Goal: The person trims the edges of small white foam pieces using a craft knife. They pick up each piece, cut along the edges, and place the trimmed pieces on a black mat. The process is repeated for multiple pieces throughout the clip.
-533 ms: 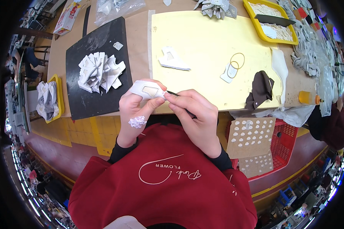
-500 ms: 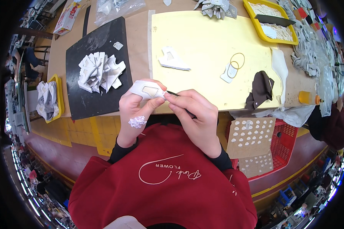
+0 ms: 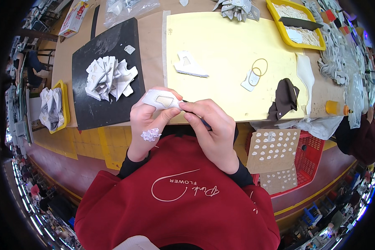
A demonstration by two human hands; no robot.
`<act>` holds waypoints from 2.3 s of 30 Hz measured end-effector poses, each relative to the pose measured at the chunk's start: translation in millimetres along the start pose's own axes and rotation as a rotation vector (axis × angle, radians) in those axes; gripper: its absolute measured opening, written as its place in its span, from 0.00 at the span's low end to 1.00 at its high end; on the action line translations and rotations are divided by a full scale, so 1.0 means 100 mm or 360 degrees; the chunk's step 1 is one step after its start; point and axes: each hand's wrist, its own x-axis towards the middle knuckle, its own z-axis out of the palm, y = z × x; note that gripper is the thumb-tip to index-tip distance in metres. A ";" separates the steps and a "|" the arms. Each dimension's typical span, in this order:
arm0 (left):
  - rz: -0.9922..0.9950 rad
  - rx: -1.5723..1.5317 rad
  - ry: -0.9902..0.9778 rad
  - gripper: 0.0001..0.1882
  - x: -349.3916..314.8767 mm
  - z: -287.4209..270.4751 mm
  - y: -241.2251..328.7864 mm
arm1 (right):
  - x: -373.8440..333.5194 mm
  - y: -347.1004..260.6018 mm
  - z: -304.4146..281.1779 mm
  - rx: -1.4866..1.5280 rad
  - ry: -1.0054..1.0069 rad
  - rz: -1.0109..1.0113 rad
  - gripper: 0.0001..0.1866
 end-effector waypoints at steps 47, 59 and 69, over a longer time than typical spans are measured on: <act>-0.0077 -0.0089 -0.0087 0.05 0.03 -0.09 -0.03 | 0.06 0.05 -0.03 -0.0109 -0.0104 -0.0124 0.14; -0.0045 -0.0015 -0.0105 0.06 0.02 -0.11 -0.06 | 0.02 0.05 -0.01 0.0162 -0.0208 0.0159 0.12; -0.0051 -0.0029 -0.0120 0.08 0.03 -0.14 -0.04 | -0.02 0.08 -0.08 0.0998 -0.0277 0.0719 0.15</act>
